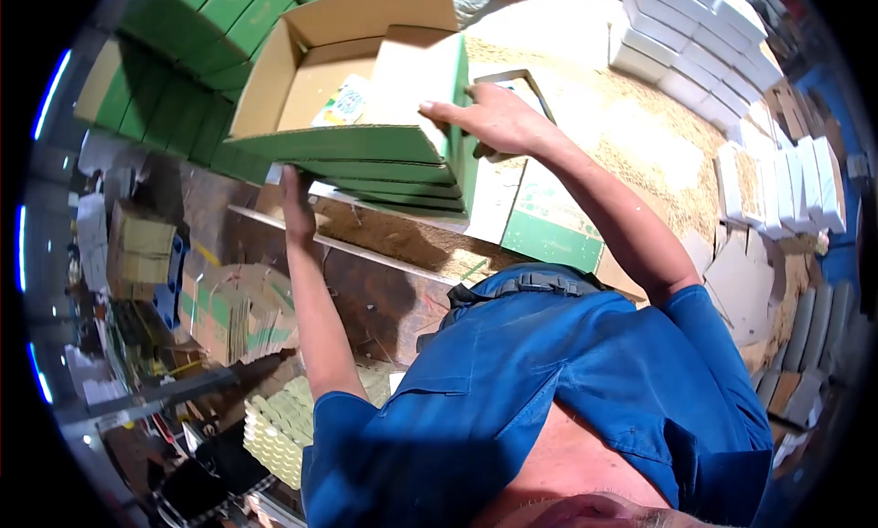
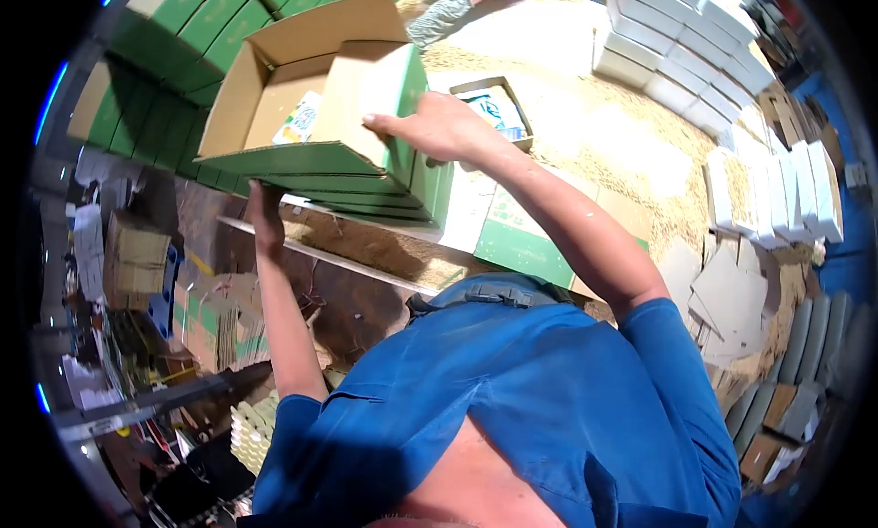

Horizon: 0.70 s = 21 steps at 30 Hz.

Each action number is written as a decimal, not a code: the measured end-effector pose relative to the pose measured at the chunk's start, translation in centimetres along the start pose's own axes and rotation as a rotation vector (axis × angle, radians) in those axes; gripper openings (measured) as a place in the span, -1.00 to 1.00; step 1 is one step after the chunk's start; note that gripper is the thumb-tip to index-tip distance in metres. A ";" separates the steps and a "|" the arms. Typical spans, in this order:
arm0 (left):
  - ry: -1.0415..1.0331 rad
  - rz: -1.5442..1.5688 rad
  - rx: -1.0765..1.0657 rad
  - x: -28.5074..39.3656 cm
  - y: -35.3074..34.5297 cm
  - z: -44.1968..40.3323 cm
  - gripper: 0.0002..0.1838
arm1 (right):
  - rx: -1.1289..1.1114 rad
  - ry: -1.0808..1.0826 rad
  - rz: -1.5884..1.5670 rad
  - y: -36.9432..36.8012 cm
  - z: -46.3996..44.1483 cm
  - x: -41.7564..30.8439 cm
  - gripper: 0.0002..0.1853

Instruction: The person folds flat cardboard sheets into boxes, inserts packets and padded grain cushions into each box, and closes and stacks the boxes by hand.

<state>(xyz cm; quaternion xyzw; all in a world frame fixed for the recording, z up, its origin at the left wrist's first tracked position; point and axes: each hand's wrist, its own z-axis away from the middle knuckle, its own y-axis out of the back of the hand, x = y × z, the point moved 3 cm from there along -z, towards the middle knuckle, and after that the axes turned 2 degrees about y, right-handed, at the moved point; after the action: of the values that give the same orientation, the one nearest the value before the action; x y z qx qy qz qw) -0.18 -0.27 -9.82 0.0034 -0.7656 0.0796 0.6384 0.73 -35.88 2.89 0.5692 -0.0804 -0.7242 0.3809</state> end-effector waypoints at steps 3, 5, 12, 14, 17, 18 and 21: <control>0.020 -0.004 0.019 0.3 -0.2 -0.1 -0.32 | 0.317 0.144 0.204 -0.4 -0.6 -0.4 0.04; 0.058 -0.061 0.034 -0.1 0.3 -0.2 -0.31 | 0.320 0.133 0.160 -1.7 -1.4 -0.2 0.13; 0.046 -0.106 -0.007 -1.1 1.3 -1.0 -0.28 | 0.404 0.138 -0.026 -3.2 -1.7 1.2 0.10; 0.047 -0.032 -0.024 -1.5 1.0 -0.8 -0.29 | 0.438 0.194 -0.072 -2.6 -1.4 2.9 0.10; -0.030 0.081 -0.048 -0.9 -0.4 0.2 -0.31 | 0.401 0.248 -0.331 -0.1 0.7 8.8 -0.09; -0.038 0.147 0.001 -0.6 -1.0 1.0 -0.30 | 0.420 0.231 -0.399 0.5 1.8 12.3 -0.16; -0.010 0.073 0.251 -2.6 -1.1 4.7 -0.37 | 0.763 -0.091 -0.098 1.1 5.6 29.2 -0.34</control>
<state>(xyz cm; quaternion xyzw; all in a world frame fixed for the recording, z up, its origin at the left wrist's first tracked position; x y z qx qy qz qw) -4.13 -2.19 -13.06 0.0558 -0.7524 0.1979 0.6258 -5.55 -57.18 -16.87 0.6404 -0.3335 -0.6842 0.1027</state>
